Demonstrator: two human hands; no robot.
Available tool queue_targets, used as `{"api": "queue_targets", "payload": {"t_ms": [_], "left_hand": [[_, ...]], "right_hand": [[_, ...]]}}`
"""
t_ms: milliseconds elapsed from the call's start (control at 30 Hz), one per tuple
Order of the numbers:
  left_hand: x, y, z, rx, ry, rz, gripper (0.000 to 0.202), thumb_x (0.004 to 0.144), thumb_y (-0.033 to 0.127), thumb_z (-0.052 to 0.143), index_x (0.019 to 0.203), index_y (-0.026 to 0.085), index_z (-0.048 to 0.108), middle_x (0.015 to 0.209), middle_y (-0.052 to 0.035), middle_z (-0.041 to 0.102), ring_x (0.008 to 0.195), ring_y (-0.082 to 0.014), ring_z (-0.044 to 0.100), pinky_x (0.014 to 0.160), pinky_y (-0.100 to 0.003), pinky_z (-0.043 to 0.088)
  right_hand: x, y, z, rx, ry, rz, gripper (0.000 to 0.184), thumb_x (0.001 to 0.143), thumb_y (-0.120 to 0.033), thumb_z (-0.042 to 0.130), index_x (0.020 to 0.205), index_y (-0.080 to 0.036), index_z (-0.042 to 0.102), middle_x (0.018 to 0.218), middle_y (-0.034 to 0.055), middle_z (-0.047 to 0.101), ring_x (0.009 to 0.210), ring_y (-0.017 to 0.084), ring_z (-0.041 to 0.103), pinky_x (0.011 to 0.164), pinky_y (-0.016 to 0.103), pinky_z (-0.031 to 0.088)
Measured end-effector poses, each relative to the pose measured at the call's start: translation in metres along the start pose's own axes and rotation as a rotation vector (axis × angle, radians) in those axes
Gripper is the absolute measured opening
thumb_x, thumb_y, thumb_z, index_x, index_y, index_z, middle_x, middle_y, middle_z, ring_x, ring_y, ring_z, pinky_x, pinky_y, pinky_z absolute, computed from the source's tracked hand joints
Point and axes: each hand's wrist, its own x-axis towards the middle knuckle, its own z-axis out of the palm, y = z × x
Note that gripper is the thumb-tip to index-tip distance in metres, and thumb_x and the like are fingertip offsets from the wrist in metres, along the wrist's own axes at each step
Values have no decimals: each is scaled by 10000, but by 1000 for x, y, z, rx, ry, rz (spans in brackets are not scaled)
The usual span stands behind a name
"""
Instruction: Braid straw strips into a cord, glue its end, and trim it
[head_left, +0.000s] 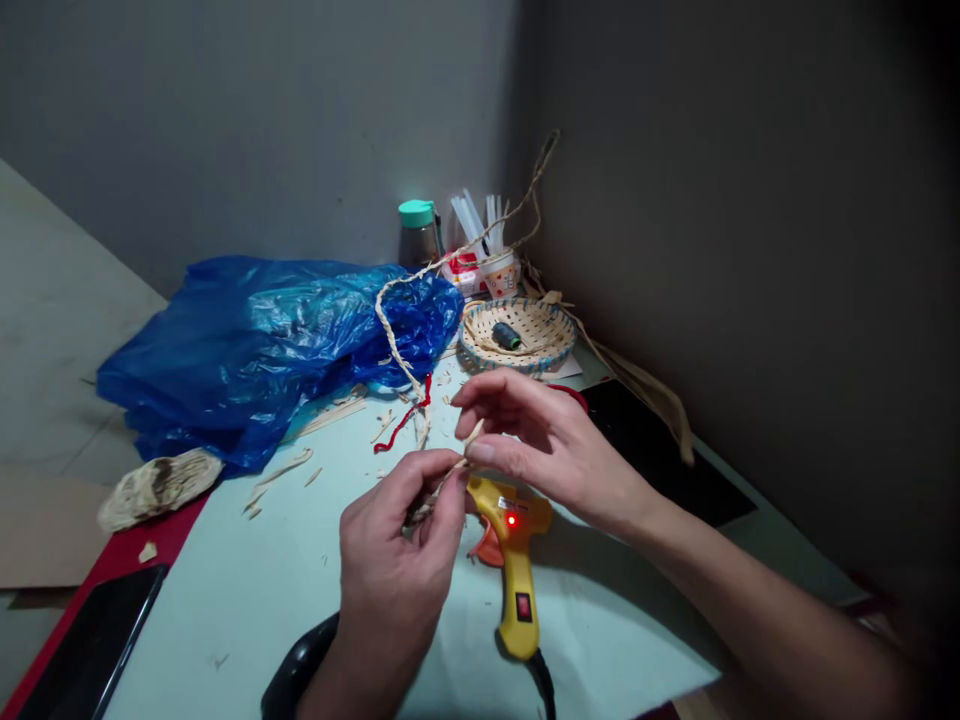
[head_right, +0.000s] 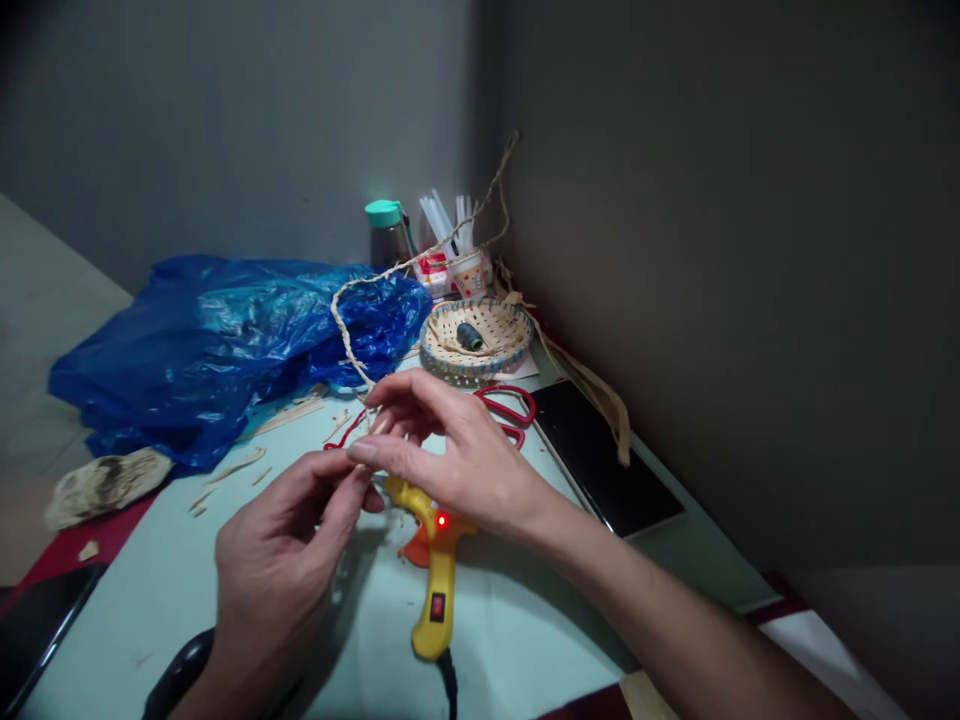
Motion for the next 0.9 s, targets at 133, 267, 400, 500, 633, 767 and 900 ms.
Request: {"api": "queue_targets", "payload": {"t_ms": [133, 267, 400, 500, 633, 767, 900], "left_hand": [[0, 1, -1, -22, 6, -40, 56, 832, 221, 625, 823, 212, 680, 639, 37, 683, 568, -113, 630, 561, -184, 491], [2, 0, -3, -58, -18, -75, 56, 842, 237, 629, 827, 214, 678, 631, 35, 675, 591, -115, 628, 592, -184, 494], [3, -2, -4, -186, -67, -176, 109, 863, 281, 618, 840, 191, 675, 621, 20, 648, 572, -111, 586, 570, -189, 475], [3, -4, -4, -314, -61, -237, 127, 860, 303, 637, 854, 182, 675, 635, 14, 634, 611, -116, 581, 596, -194, 468], [2, -7, -5, -462, -129, -311, 133, 877, 317, 633, 904, 191, 668, 685, 6, 644, 646, -104, 566, 600, -179, 442], [2, -8, -5, -523, -159, -356, 123, 892, 311, 615, 919, 197, 654, 709, 6, 646, 625, -89, 515, 570, -168, 404], [4, -8, -5, -473, -135, -330, 100, 888, 297, 620, 895, 200, 644, 710, 3, 647, 682, -111, 536, 633, -193, 420]], "right_hand": [[-2, -2, 1, 26, -56, 8, 213, 840, -228, 664, 1021, -177, 562, 837, -2, 609, 744, 117, 576, 688, 247, 498], [-1, 0, 2, -6, -35, -31, 193, 831, -138, 632, 1006, -174, 561, 888, 9, 601, 778, 115, 579, 726, 249, 504], [1, 2, 4, 17, -8, -32, 168, 821, -109, 619, 959, -179, 554, 900, 13, 590, 807, 118, 589, 748, 251, 511], [2, 2, 4, 67, -13, -13, 171, 827, -135, 635, 966, -179, 546, 899, 12, 587, 820, 119, 592, 762, 254, 518], [1, 1, 4, 93, -9, 0, 174, 837, -134, 633, 982, -172, 547, 895, 8, 577, 822, 107, 584, 767, 238, 514], [2, 4, 2, 102, -4, -13, 167, 852, -145, 631, 991, -177, 545, 902, 15, 590, 836, 112, 596, 779, 243, 519], [2, 8, 2, 117, 5, -28, 177, 853, -161, 648, 1001, -181, 551, 919, 23, 611, 869, 126, 617, 801, 260, 532]]}}
